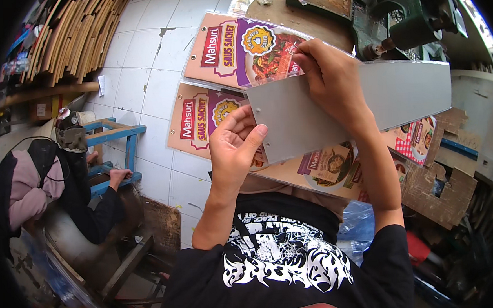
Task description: The person attaches wire hooks to printed hang strips by inserting the wire clips through punched holes in the strips by hand.
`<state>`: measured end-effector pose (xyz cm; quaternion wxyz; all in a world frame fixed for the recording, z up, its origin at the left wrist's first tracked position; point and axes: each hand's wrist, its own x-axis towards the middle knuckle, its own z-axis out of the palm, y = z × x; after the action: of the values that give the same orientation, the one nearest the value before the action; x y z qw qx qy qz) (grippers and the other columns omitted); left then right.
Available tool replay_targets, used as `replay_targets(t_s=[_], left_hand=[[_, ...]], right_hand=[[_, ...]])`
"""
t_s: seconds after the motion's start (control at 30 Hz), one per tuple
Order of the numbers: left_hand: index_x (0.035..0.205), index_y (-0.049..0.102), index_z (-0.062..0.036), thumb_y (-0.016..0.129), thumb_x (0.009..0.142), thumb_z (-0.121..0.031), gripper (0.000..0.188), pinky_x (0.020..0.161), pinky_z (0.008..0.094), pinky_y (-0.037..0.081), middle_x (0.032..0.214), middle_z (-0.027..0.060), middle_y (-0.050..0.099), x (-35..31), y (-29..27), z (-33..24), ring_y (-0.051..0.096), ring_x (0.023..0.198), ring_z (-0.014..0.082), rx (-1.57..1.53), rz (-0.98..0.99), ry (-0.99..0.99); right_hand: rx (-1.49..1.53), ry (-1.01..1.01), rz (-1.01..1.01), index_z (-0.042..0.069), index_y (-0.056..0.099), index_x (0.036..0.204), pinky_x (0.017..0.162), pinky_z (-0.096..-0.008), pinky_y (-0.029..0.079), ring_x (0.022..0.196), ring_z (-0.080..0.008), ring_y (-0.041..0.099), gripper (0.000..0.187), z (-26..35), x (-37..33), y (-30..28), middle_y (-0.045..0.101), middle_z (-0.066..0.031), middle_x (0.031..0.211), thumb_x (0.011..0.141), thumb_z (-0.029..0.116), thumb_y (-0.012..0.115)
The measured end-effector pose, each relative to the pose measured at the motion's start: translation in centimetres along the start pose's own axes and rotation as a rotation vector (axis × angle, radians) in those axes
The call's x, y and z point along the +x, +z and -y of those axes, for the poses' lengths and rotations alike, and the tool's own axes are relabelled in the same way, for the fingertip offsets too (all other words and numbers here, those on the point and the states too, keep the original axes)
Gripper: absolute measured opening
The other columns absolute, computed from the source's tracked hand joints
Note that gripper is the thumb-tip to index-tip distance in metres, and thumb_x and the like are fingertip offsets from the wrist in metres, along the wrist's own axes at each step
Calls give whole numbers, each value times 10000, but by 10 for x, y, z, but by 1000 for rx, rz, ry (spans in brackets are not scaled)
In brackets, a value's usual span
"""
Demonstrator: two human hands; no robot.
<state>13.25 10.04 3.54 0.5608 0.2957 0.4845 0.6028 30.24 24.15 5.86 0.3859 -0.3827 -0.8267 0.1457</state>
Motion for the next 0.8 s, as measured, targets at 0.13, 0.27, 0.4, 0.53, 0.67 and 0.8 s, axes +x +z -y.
replay_targets(t_s=[0.13,0.27,0.4,0.53,0.67,0.8], left_hand=[[1238,541,113,686,863,4,416,900,278,533,1109,168,672,-2,-5,3,659,995,165,-253,34,-183],[1205,577,102,696,857,7,380,889,276,537,1084,162,691,-7,-3,1,674,964,160,-356,52,-226],[1198,586,99,700,861,9,367,879,274,542,1083,157,693,-14,1,-5,674,970,157,-373,46,-195],[1212,585,91,702,876,1,366,880,282,543,1084,151,695,-17,0,-7,670,981,159,-337,102,-126],[1223,585,84,709,884,-16,375,888,290,542,1087,151,694,-19,1,-8,671,983,164,-338,118,-101],[1227,584,83,715,883,-25,384,890,295,543,1088,152,694,-19,3,-9,673,980,166,-347,123,-92]], right_hand=[[89,51,-16,36,651,910,579,-357,484,654,-279,633,104,9,3,-6,643,-116,760,837,65,719],[36,-86,-79,19,675,899,573,-310,480,639,-211,623,120,33,10,-23,645,-79,784,805,33,748],[343,72,159,0,693,880,559,-263,452,625,-127,590,105,61,-1,-33,641,-60,780,797,17,755],[436,293,365,-16,689,860,536,-268,416,601,-132,559,88,73,-7,-35,625,-81,745,825,52,733],[432,334,431,-23,686,848,530,-301,403,584,-160,546,96,78,-5,-35,610,-93,720,835,66,720],[385,335,465,-40,662,834,584,-246,397,664,-107,545,84,80,-3,-36,603,-56,751,856,38,684]])
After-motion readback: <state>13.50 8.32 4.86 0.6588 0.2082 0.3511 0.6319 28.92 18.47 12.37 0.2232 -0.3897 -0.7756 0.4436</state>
